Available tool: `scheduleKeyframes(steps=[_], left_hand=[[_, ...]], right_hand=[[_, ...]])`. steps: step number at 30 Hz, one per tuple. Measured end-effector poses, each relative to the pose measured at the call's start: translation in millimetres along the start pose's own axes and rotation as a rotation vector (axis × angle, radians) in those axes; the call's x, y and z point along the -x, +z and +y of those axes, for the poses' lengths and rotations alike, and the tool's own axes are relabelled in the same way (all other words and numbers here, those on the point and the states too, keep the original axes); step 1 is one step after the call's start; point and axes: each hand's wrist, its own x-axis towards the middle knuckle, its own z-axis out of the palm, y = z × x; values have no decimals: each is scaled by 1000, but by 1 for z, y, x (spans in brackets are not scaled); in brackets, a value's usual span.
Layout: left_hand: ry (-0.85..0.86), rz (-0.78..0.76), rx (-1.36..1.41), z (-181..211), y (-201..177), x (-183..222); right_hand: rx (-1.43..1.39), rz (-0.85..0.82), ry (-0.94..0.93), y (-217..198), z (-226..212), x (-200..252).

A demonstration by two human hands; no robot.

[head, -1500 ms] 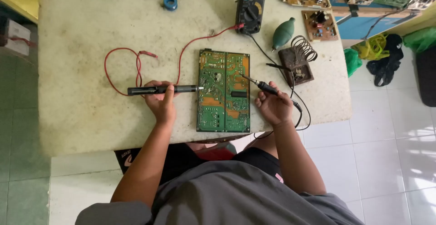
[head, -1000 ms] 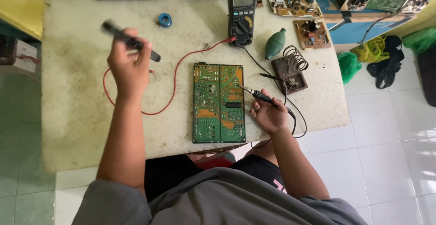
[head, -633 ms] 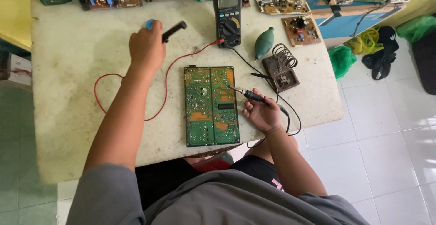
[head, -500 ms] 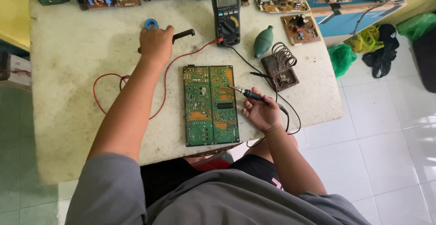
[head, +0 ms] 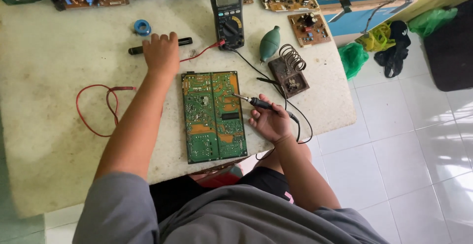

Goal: Soldering and desoldering electronic components on a printed circuit board using a soldering iron and solder sucker.

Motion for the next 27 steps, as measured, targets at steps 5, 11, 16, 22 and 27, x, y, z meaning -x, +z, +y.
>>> scheduleKeyframes(steps=[5,11,16,22,27], left_hand=[[4,74,343,42,-86,66],[45,262,709,28,-80,164],[-31,396,817,-15,-67,142],[-268,137,451,-63,-27,-10],[-507,-277,403,-92,28,-62]], right_hand=[[-7,2,-13,-4,1,2],[3,-23,-1,-7,-1,-1],[0,-21,1,-10,0,0],[-39,58,-22,41,5,6],[-58,80,-1,41,4,4]])
